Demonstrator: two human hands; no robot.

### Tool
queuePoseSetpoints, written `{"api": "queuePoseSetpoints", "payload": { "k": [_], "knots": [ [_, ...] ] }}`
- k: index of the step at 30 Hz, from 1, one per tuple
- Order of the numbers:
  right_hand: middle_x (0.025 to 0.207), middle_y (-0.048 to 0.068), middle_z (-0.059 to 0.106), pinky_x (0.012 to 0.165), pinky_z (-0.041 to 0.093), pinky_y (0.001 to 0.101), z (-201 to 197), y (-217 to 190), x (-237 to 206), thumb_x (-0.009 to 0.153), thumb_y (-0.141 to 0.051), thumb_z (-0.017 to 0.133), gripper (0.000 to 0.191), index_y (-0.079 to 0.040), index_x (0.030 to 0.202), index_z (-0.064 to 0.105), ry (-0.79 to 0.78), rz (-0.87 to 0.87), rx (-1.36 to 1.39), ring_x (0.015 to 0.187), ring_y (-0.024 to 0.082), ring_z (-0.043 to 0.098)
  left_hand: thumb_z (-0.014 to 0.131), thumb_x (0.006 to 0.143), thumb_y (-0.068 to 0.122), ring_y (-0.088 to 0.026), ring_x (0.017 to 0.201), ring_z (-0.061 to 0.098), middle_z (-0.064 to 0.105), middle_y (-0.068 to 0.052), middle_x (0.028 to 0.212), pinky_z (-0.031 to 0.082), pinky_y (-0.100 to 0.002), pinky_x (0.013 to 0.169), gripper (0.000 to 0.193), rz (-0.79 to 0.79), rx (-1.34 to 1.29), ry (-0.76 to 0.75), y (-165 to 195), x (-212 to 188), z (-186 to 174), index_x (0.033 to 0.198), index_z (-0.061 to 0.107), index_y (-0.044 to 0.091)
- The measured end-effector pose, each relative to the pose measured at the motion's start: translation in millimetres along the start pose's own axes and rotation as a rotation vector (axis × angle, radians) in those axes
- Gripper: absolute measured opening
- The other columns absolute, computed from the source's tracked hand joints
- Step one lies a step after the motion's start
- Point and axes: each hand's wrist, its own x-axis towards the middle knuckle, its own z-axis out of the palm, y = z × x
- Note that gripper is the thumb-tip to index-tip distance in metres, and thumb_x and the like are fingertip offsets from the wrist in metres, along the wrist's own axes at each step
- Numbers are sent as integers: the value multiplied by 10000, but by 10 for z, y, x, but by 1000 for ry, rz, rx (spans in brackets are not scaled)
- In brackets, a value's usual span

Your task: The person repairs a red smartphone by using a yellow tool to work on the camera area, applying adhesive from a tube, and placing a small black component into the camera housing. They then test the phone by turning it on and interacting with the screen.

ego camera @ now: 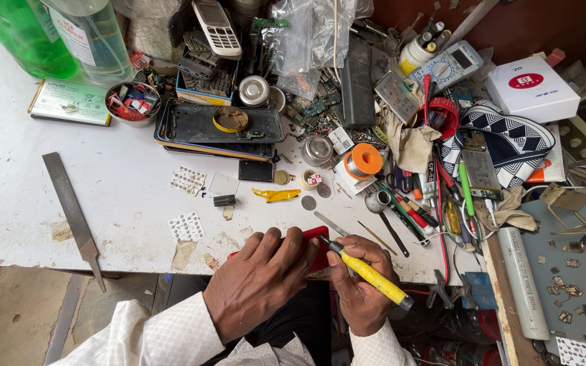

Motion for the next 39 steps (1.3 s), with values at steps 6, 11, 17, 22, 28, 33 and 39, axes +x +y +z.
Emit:
{"api": "queuePoseSetpoints", "payload": {
  "k": [6,11,17,22,28,33,39],
  "knots": [
    [1210,160,639,934,630,341,11,4,-8,944,-28,720,310,-64,1178,520,49,111,181,1080,207,689,685,885,342,-299,999,551,517,-185,1226,483,-405,801,613,1,-21,35,4,9,0,1355,554,-29],
    [1178,157,648,987,595,345,15,10,0,940,-19,740,306,-62,1164,536,42,24,63,1108,214,673,683,895,338,-298,1009,552,517,-179,1222,485,-406,816,602,1,-23,27,-2,3,-2,1356,553,-28],
    [1170,151,666,985,588,348,7,7,1,929,-33,750,310,-64,1159,544,27,32,29,1104,216,677,682,888,333,-292,1010,549,513,-177,1228,484,-400,804,605,11,-3,25,0,1,8,1355,551,-29],
    [1178,150,653,973,603,352,-4,1,-4,934,-46,743,305,-63,1170,550,13,48,44,1098,213,682,683,895,333,-288,1010,546,512,-175,1225,483,-397,797,607,7,-6,6,0,-1,16,1361,548,-31],
    [1166,151,663,973,616,352,-17,4,0,936,-53,744,304,-61,1172,552,-14,18,8,1121,221,689,685,894,335,-290,1014,551,513,-180,1233,488,-394,798,607,9,3,-2,-10,-7,14,1359,550,-30],
    [1198,167,649,950,619,345,4,16,-18,948,-35,732,303,-50,1179,536,58,127,238,1083,205,684,685,897,346,-296,1011,556,515,-185,1236,492,-400,806,610,8,-7,17,-6,-3,18,1359,554,-30],
    [1184,163,656,981,616,354,-7,28,-3,938,-26,737,291,-45,1157,545,22,64,103,1081,207,694,692,890,339,-295,1018,556,517,-179,1226,491,-405,816,597,-2,-23,26,1,-4,18,1342,564,-29]
  ]
}}
